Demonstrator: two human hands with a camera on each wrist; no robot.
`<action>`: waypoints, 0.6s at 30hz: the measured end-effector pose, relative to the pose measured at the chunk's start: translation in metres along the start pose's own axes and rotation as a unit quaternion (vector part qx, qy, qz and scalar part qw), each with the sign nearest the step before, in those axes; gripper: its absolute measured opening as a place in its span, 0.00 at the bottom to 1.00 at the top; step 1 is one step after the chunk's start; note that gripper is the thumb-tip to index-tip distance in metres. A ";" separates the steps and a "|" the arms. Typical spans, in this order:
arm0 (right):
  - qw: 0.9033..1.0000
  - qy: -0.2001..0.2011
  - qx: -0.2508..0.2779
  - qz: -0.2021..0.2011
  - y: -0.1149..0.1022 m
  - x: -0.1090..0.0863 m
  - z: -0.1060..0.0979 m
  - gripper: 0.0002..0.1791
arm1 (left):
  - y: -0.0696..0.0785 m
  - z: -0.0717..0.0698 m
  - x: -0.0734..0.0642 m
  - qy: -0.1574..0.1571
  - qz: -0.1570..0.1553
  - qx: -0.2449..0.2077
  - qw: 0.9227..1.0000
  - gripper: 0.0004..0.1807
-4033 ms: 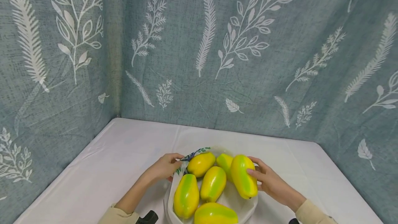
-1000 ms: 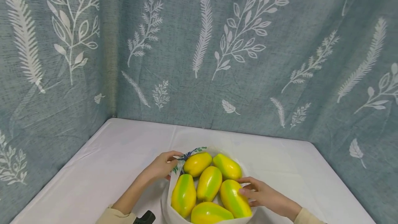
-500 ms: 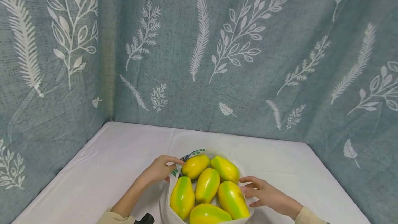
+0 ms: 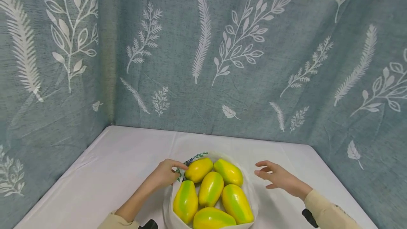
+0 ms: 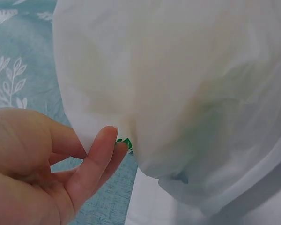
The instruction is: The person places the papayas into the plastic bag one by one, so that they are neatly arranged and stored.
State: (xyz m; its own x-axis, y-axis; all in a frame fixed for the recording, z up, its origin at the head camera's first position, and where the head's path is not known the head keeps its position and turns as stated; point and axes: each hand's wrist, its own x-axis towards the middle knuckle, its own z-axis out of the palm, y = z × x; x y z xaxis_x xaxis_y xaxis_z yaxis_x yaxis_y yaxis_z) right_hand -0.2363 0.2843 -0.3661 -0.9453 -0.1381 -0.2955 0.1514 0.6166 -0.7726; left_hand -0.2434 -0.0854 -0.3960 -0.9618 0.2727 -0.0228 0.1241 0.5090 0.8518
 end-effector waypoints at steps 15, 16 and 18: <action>0.988 0.059 -0.134 -0.041 -0.031 0.048 -0.050 0.40 | 0.010 -0.010 0.014 -0.020 0.032 0.094 0.995 0.19; 0.986 0.060 -0.147 -0.042 -0.033 0.051 -0.051 0.40 | 0.011 -0.012 0.015 -0.023 0.029 0.099 0.994 0.18; 0.982 0.070 -0.171 -0.041 -0.037 0.056 -0.053 0.40 | 0.014 -0.016 0.019 -0.026 0.030 0.117 0.992 0.15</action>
State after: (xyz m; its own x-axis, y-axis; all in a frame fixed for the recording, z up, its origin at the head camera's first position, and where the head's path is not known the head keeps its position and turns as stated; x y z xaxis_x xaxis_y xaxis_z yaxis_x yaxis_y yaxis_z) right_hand -0.3101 0.2948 -0.3245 -0.9843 -0.1055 -0.1415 -0.0105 0.8352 -0.5499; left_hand -0.2636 -0.0864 -0.3760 -0.9381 0.3463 -0.0083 0.2390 0.6643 0.7082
